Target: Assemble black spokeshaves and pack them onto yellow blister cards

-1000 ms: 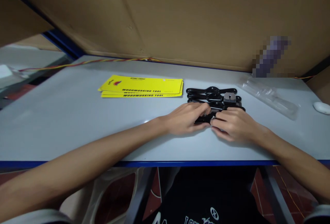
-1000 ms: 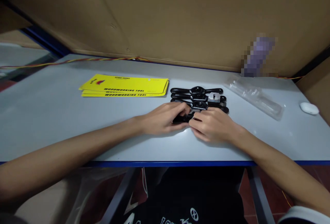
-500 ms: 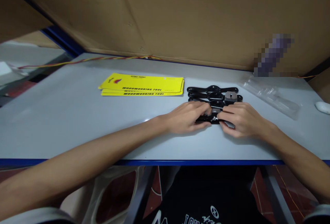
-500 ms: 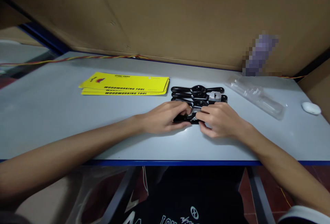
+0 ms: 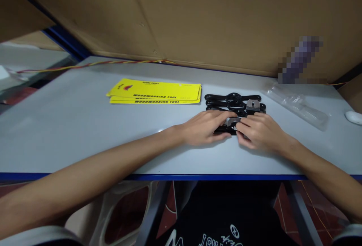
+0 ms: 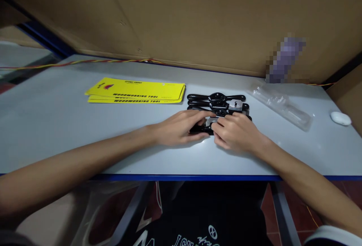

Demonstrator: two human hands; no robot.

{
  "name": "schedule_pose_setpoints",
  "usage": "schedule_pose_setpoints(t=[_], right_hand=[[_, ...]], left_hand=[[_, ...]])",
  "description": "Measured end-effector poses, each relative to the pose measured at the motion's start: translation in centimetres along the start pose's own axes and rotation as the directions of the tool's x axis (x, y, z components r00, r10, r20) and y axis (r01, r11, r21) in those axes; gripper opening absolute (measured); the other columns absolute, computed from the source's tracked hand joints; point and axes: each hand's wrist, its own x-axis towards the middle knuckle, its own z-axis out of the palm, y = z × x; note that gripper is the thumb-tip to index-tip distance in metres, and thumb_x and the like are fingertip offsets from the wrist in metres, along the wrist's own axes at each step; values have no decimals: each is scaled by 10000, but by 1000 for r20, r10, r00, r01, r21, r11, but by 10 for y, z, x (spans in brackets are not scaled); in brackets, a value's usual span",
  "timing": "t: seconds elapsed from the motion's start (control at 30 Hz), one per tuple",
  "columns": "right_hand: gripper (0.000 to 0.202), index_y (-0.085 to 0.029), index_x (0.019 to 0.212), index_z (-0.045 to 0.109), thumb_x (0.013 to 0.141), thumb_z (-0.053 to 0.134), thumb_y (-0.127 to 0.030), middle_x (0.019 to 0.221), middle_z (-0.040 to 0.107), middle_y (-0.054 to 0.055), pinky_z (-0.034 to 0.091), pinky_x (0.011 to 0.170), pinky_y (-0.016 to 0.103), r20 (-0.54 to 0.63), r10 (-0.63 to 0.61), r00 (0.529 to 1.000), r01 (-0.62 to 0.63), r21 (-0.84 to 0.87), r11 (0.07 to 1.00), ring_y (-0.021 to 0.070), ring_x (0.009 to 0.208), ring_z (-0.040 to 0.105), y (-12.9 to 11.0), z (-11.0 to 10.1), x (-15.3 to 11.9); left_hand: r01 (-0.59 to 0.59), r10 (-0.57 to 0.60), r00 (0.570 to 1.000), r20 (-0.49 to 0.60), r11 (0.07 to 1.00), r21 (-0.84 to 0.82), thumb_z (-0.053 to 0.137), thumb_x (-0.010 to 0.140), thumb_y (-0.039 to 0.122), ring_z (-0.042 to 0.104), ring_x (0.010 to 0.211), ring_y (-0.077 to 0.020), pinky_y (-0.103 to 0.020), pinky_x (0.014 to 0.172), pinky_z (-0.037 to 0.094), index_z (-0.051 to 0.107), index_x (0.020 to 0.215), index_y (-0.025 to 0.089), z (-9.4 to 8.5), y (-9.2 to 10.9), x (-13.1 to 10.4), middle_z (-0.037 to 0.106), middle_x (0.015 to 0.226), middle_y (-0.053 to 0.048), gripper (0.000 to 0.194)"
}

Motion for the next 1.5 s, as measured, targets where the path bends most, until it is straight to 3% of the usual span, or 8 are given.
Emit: schedule_pose_setpoints(t=[0.3, 0.6, 0.73, 0.83, 1.03, 1.13, 1.3, 1.5], right_hand=[[288, -163, 730, 687, 911, 468, -114, 626, 644, 26, 280, 603, 325, 65, 8, 998, -5, -45, 999, 147, 561, 507, 1, 1, -1], [273, -157, 789, 693, 935, 463, -170, 688, 671, 42, 272, 602, 332, 206, 104, 973, -145, 194, 970, 143, 587, 500, 1, 1, 0], [246, -135, 1040, 710, 979, 499, -245, 779, 702, 53, 320, 599, 320, 156, 128, 979, -167, 263, 950, 164, 648, 566, 5, -2, -1], [278, -154, 1180, 702, 1017, 507, -268, 852, 717, 55, 359, 619, 309, 91, 86, 992, -106, 237, 966, 166, 692, 599, 8, -3, -3], [347, -160, 824, 724, 1054, 503, -296, 737, 684, 41, 362, 621, 312, -25, 8, 1000, -8, 17, 1000, 147, 613, 562, 9, -1, 0], [375, -157, 773, 722, 1050, 484, -242, 705, 678, 37, 340, 615, 315, -29, -9, 1000, 9, -21, 1000, 139, 596, 553, 6, 2, 3], [353, -151, 782, 729, 1022, 489, -245, 686, 690, 38, 342, 617, 318, -24, 61, 998, -59, 65, 996, 150, 611, 570, 0, 6, 2], [265, -168, 819, 717, 971, 515, -246, 738, 715, 40, 356, 633, 319, 65, 104, 992, -114, 190, 975, 152, 618, 556, 4, 0, -1]], left_hand=[[2, -2, 1000, 16, 1000, -3, 497, 1018, 456, 662, 823, -221, -362, 801, 550, 542, 1425, 69, 1, -1, 0, 706, 942, -107, 564], [6, -6, 1000, 18, 999, -36, 500, 1009, 429, 670, 843, -226, -378, 834, 547, 541, 1421, 77, 0, -1, 0, 706, 938, -106, 543], [3, -2, 1000, 15, 999, -40, 506, 1000, 416, 659, 830, -221, -365, 802, 545, 574, 1361, 91, -1, 0, 1, 699, 936, -105, 490], [-2, 2, 1000, 7, 999, -38, 507, 996, 422, 654, 831, -225, -363, 786, 544, 580, 1341, 85, -1, 0, 2, 693, 931, -109, 487], [6, -5, 1000, 17, 999, -32, 503, 998, 417, 650, 817, -213, -354, 798, 545, 553, 1392, 97, -2, 0, 1, 694, 939, -99, 511], [9, -8, 1000, 22, 999, -36, 502, 996, 416, 650, 811, -211, -352, 796, 545, 554, 1395, 95, -2, 1, 1, 695, 941, -98, 515], [-17, 17, 1000, -3, 999, -33, 502, 999, 401, 653, 811, -206, -344, 791, 546, 557, 1383, 95, -2, 0, 1, 694, 927, -91, 494], [-20, 20, 1000, 1, 1000, -22, 503, 1007, 427, 649, 796, -210, -347, 776, 544, 553, 1381, 79, -1, -1, 1, 686, 902, -89, 513]])
